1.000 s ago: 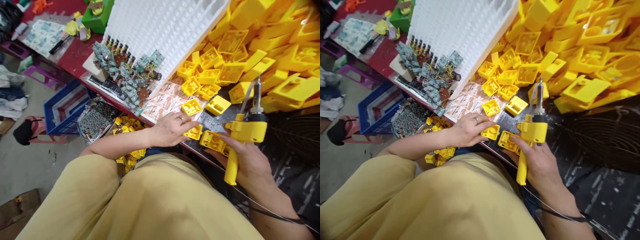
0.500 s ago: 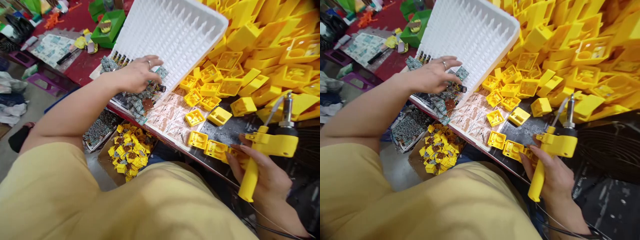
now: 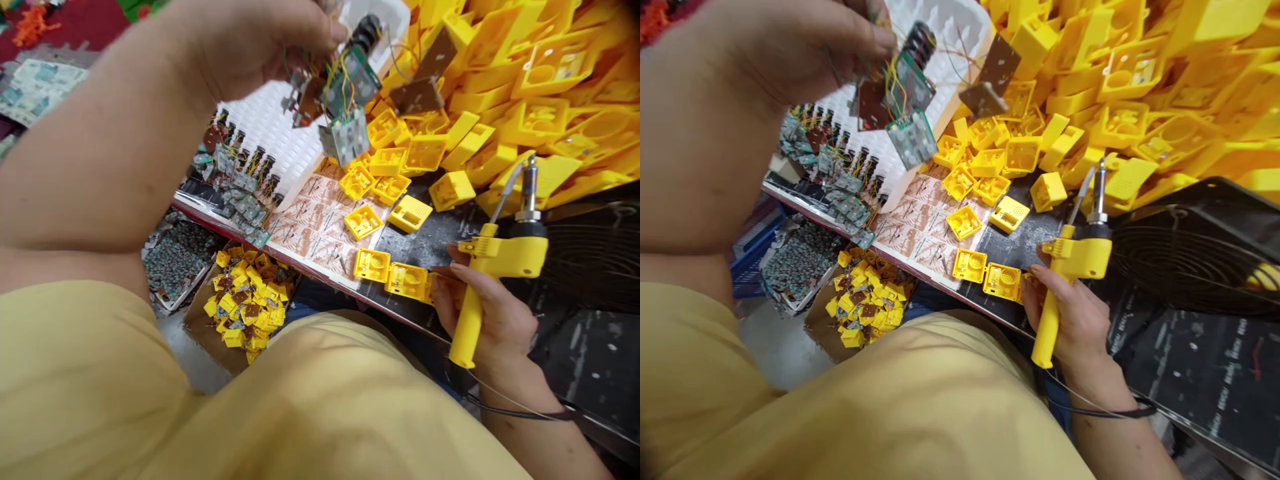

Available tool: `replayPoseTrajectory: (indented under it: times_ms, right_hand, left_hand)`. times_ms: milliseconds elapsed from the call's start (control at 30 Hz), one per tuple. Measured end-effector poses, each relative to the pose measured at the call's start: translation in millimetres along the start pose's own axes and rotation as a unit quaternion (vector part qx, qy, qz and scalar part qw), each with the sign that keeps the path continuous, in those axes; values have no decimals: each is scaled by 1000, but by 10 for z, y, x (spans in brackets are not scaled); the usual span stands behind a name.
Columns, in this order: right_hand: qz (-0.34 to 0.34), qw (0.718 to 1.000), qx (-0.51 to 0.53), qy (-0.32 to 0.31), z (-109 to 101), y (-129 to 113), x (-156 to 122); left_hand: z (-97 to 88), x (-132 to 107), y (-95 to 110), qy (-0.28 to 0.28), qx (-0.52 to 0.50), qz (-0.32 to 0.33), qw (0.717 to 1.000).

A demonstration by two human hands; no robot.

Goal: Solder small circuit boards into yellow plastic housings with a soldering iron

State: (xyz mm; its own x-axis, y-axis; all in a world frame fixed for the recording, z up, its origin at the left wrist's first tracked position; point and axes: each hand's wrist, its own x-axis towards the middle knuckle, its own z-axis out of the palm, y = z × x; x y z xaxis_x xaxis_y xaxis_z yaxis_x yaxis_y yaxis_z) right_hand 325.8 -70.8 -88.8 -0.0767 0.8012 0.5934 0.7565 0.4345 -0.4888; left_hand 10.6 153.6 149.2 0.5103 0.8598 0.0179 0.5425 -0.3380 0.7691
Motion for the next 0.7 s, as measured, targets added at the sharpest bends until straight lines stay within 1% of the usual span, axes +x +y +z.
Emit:
replayPoseTrajectory:
  times_ms: [67,100,167,200,267,333,367,433,500,533,567,600,633,700]
  right_hand:
    - [-14,1000,3,10,-13,-3,11]
    - [-24,1000,6,20,-22,-9,21]
    - [-40,998,15,46,-46,-34,48]
    - [-48,997,17,60,-59,-54,64]
    - [-56,995,8,81,-87,-109,103]
    - [-61,995,-10,75,-121,-182,154]
    - [-64,996,-18,65,-139,-220,183]
    - [-73,996,-27,41,-178,-290,245]
    - [-82,996,-31,22,-213,-334,297]
    - [-86,996,-33,16,-226,-344,315]
    - [-87,996,-36,11,-235,-346,327]
    - [-86,996,-37,8,-240,-342,332]
    - [-85,996,-37,7,-240,-335,331]
    - [-79,996,-33,9,-232,-322,322]
  left_hand:
    - [282,63,-112,-50,-102,-25,993]
    - [423,84,-189,-79,-132,-47,987]
    - [663,101,-353,-127,-162,-83,975]
    - [748,99,-428,-147,-158,-91,972]
    - [836,83,-545,-181,-108,-78,974]
    - [833,59,-605,-206,-2,-35,978]
    - [812,42,-615,-213,65,-10,975]
    - [773,-12,-607,-208,208,29,955]
    - [771,-98,-577,-176,338,58,923]
    - [788,-148,-559,-156,383,74,907]
    - [817,-197,-540,-140,412,92,896]
    - [859,-239,-522,-127,421,111,891]
    - [914,-269,-507,-117,412,129,895]
    - [1062,-277,-488,-95,365,147,914]
